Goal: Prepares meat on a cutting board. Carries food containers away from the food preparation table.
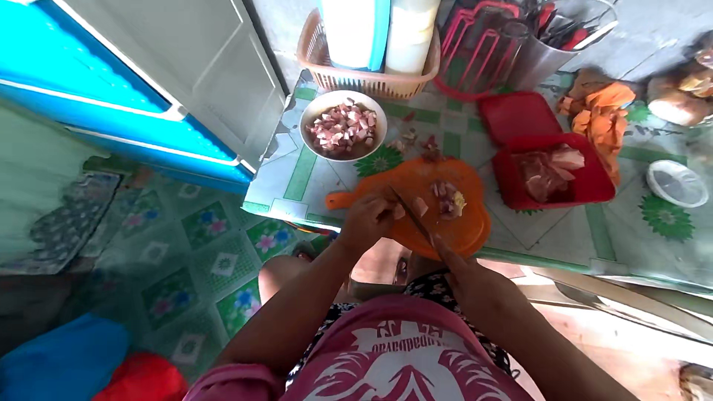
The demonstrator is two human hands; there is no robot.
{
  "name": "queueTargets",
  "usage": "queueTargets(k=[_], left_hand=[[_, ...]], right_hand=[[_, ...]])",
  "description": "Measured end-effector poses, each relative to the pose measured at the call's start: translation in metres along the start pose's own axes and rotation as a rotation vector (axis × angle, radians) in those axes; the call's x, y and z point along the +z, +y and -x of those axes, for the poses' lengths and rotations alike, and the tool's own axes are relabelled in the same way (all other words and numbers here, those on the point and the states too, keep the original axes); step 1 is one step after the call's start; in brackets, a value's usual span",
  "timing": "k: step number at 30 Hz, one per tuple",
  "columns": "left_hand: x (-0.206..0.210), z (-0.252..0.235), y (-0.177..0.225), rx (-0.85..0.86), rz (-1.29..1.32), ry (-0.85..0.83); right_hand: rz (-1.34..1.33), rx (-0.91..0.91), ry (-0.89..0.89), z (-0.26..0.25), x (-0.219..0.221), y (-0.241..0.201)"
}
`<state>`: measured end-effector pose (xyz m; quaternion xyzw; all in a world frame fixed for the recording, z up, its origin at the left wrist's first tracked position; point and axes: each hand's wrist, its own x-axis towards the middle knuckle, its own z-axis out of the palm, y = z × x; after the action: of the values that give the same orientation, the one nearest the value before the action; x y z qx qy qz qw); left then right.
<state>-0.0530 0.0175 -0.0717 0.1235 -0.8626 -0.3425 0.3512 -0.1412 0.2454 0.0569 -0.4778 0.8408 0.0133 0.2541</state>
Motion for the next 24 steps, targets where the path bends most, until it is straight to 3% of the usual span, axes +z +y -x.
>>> queueTargets(k=[12,24], left_hand=[[0.003,-0.006,0.006,-0.178,-0.017,-0.038],[0.007,-0.005,0.000,-0.084,-0.032,-0.028]], right_hand=[[-0.009,0.178,-0.264,0.000,-0.032,-0.027],[0.036,0.209,-0.303,-0.013,-0.040,-0.041]])
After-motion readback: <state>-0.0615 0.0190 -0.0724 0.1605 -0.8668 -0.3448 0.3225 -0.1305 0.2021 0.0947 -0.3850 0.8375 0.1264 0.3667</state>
